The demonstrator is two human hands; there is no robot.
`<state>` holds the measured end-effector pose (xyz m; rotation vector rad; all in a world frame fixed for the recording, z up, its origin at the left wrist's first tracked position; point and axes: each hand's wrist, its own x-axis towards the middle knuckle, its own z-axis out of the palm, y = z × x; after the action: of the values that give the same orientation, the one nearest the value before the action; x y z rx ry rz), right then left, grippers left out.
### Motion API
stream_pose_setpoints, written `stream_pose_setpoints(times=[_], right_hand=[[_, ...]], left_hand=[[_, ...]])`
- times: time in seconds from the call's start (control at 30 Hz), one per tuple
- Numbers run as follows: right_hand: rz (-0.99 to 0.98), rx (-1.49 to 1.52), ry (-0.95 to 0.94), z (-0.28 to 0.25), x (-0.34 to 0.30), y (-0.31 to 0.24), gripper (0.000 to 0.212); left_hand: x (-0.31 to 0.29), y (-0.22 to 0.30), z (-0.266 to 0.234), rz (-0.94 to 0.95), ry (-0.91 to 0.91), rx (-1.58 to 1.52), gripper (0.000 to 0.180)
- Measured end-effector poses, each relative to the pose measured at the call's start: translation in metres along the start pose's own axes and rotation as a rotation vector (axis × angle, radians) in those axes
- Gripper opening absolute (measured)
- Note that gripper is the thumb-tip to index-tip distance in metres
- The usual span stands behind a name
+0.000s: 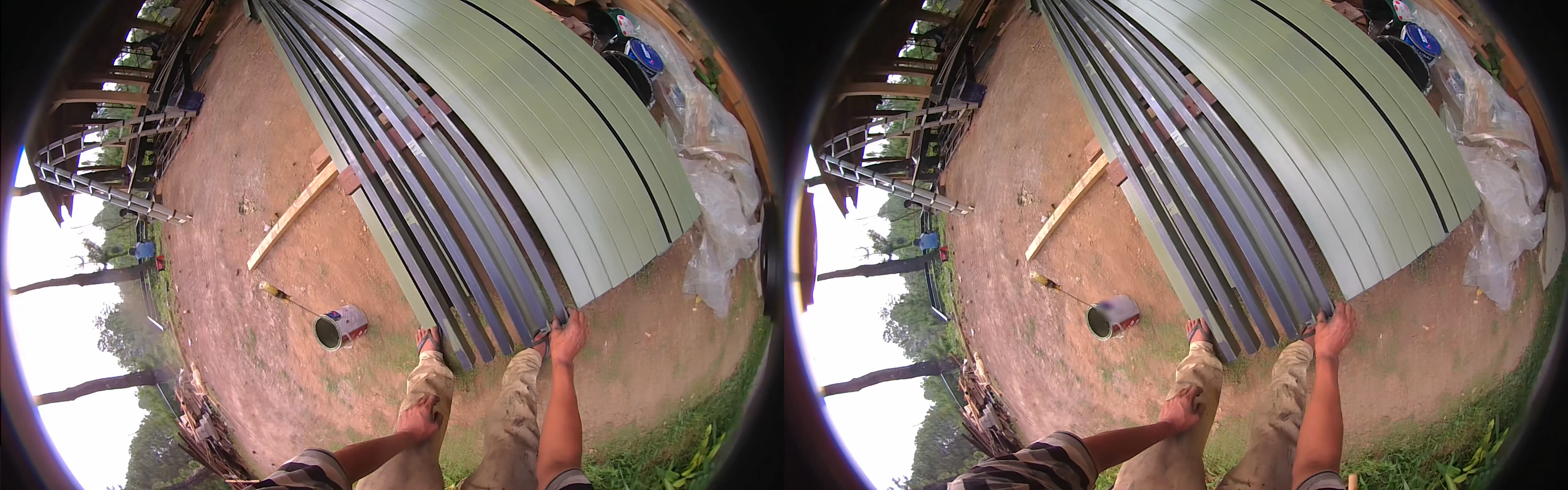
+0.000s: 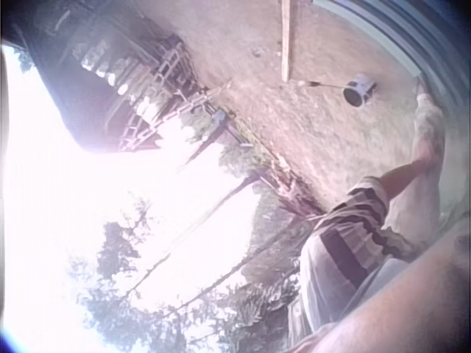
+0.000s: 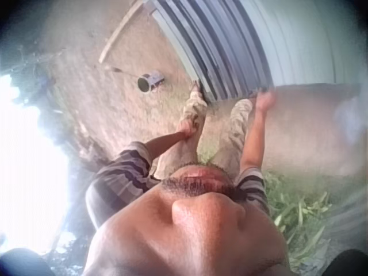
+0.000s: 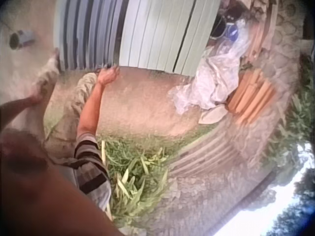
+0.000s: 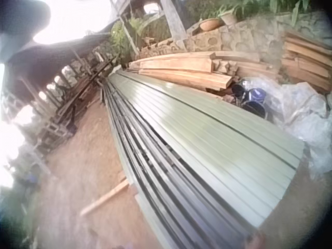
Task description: The person paints a metal roofing sheet using a roller while holding a paint bucket, then aligns the painted sheet with other metal sheets on the ground.
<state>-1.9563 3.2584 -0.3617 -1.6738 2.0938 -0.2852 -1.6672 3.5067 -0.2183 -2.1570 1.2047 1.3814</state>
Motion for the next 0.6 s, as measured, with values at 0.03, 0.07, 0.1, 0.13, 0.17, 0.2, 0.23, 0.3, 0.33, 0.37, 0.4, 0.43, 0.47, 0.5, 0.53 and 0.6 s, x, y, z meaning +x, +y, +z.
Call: stream_pose_setpoints(times=[0.03,0.07,0.1,0.13,0.17,0.2,0.23,0.3,0.33,0.37,0.4,0.43,0.47,0.5,0.53,0.6], right_hand=[[-0.019,-0.015,0.002,-0.003,0.001,0.001,0.041],[-0.037,-0.038,0.000,-0.005,0.003,0.002,0.042],[-0.059,-0.032,-0.014,-0.007,0.005,0.001,0.042],[-0.080,-0.028,-0.027,-0.010,0.007,0.003,0.043],[-0.095,-0.032,-0.033,-0.009,0.007,0.006,0.044],[-0.112,-0.032,-0.034,-0.009,0.009,0.008,0.044],[-0.107,-0.040,-0.053,-0.011,0.012,0.008,0.044],[-0.098,-0.045,-0.075,-0.014,0.009,0.010,0.042],[-0.101,-0.039,-0.069,-0.014,0.009,0.009,0.041],[-0.109,-0.031,-0.064,-0.015,0.009,0.007,0.041],[-0.081,0.018,-0.071,-0.017,0.010,0.006,0.040],[-0.053,0.071,-0.079,-0.021,0.009,0.002,0.040],[-0.027,0.123,-0.088,-0.024,0.009,0.002,0.040],[0.050,0.300,-0.121,-0.015,0.007,0.020,0.036],[0.238,0.469,-0.075,-0.009,0.006,0.034,0.038],[0.607,0.807,0.021,0.000,0.004,0.056,0.040]], left_hand=[[0.001,-0.001,0.003,-0.009,-0.005,-0.009,0.049],[0.005,-0.002,0.006,-0.018,-0.017,-0.021,0.049],[0.007,-0.002,0.010,-0.027,-0.033,-0.033,0.050],[0.008,0.000,0.010,-0.008,-0.028,-0.046,0.047],[0.006,-0.004,0.017,0.009,-0.007,-0.056,0.047],[0.008,-0.006,0.022,0.028,0.021,-0.066,0.046],[0.010,-0.003,0.021,0.034,0.017,-0.061,0.045],[0.010,0.003,0.017,0.037,0.005,-0.050,0.044],[0.009,0.003,0.016,0.026,-0.001,-0.040,0.045],[0.010,0.002,0.016,0.013,-0.003,-0.031,0.045],[0.010,0.002,0.018,-0.001,-0.005,-0.023,0.045],[0.011,0.001,0.016,0.030,0.013,-0.022,0.045],[0.010,0.001,0.017,0.018,0.007,-0.017,0.045],[0.008,0.002,0.019,0.006,0.001,-0.012,0.045],[0.009,0.006,0.016,0.003,-0.002,-0.003,0.045],[0.014,0.010,0.011,-0.004,-0.021,-0.006,0.046]])
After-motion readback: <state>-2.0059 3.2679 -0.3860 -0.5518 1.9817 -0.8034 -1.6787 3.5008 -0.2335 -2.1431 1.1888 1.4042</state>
